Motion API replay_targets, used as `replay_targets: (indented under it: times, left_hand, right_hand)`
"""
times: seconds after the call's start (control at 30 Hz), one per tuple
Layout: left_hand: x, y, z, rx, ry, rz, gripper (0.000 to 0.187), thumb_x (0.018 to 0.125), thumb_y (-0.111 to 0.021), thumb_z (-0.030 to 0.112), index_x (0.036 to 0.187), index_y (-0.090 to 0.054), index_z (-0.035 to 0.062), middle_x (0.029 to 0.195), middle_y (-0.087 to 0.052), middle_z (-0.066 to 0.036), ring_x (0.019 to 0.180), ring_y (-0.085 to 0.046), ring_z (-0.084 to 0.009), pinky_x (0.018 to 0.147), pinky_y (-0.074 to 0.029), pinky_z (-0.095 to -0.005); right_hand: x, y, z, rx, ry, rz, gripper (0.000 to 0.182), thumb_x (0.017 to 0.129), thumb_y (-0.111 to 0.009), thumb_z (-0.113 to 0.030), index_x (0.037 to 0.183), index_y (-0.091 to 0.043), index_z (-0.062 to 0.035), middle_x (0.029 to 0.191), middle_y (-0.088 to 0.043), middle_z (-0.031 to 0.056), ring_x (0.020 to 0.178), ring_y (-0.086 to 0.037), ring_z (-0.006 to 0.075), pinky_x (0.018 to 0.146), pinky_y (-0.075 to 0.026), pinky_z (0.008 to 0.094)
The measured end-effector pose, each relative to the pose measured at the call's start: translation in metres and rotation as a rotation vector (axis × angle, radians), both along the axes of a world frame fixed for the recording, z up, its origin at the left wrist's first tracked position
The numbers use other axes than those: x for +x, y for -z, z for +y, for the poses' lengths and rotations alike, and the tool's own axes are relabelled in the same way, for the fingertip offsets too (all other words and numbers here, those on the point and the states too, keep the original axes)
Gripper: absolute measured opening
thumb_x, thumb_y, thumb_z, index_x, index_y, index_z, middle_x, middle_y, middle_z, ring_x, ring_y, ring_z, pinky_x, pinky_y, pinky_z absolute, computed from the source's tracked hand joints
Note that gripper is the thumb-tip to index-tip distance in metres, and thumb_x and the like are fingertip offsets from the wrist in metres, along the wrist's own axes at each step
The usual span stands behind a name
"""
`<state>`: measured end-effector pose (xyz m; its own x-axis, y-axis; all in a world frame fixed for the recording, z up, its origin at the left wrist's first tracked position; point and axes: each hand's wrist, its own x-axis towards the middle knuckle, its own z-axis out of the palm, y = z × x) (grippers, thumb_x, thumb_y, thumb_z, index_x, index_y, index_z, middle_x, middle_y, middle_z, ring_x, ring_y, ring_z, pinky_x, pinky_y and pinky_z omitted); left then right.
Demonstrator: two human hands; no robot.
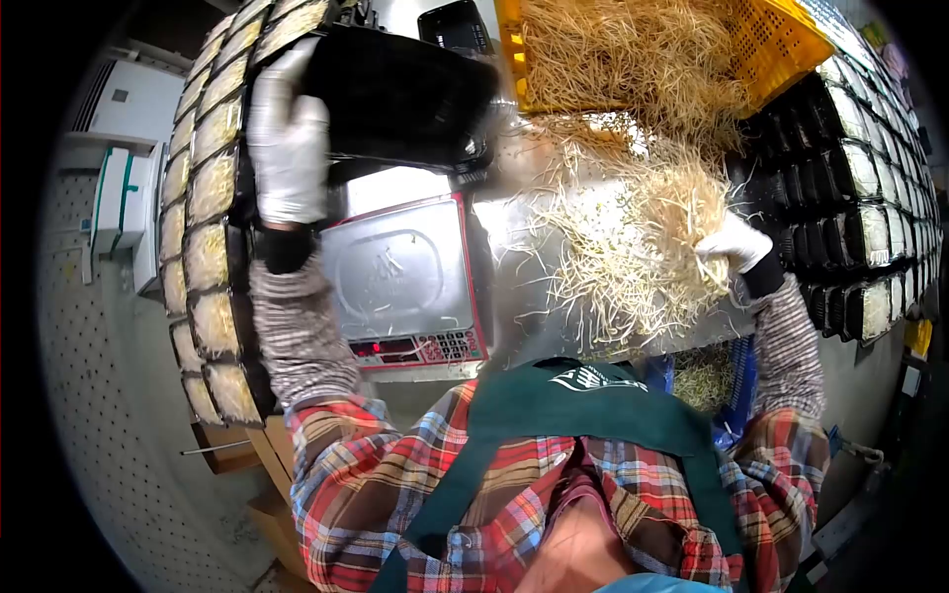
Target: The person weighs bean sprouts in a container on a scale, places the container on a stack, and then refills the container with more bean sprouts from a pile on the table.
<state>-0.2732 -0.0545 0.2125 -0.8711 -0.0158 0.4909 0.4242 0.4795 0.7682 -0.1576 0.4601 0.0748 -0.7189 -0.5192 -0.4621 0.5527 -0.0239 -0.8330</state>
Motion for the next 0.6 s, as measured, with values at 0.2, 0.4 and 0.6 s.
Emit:
replay_targets:
  times: [0.2, 0.4, 0.6]
  left_hand:
    - [0.049, 0.171, 0.122, -0.073, 0.198, 0.351, 0.059, 0.081, -0.041, -0.008, 0.138, -0.052, 0.0011, 0.140, -0.054, -0.019, 0.135, -0.048, -0.0310, 0.117, -0.033, -0.0377]
    - [0.124, 0.187, 0.138, 0.258, 0.260, -0.339, 0.062, 0.081, -0.047, 0.002, 0.143, -0.043, 0.0005, 0.134, -0.054, -0.021, 0.119, -0.057, -0.0305, 0.103, -0.044, -0.0376]
    - [0.176, 0.235, 0.024, 1.046, 0.253, -0.582, 0.043, 0.093, -0.056, 0.004, 0.135, -0.048, -0.0003, 0.116, -0.062, -0.010, 0.103, -0.063, -0.0180, 0.090, -0.054, -0.0287]
  right_hand:
    - [-0.071, -0.073, -0.078, 0.395, -0.717, 0.437, 0.082, 0.074, -0.080, -0.019, 0.144, -0.041, -0.0031, 0.110, -0.069, 0.0122, 0.088, -0.068, 0.0171, 0.078, -0.059, 0.0330]
    - [-0.039, -0.070, -0.217, 1.542, -0.994, 0.983, 0.030, 0.068, -0.080, -0.017, 0.094, -0.072, -0.0027, 0.089, -0.072, 0.0159, 0.084, -0.072, 0.0298, 0.068, -0.058, 0.0402]
    - [0.005, -0.006, -0.323, 0.964, -0.514, 1.468, 0.071, 0.074, -0.071, -0.012, 0.139, -0.045, -0.0027, 0.108, -0.063, 0.0193, 0.097, -0.063, 0.0348, 0.079, -0.052, 0.0450]
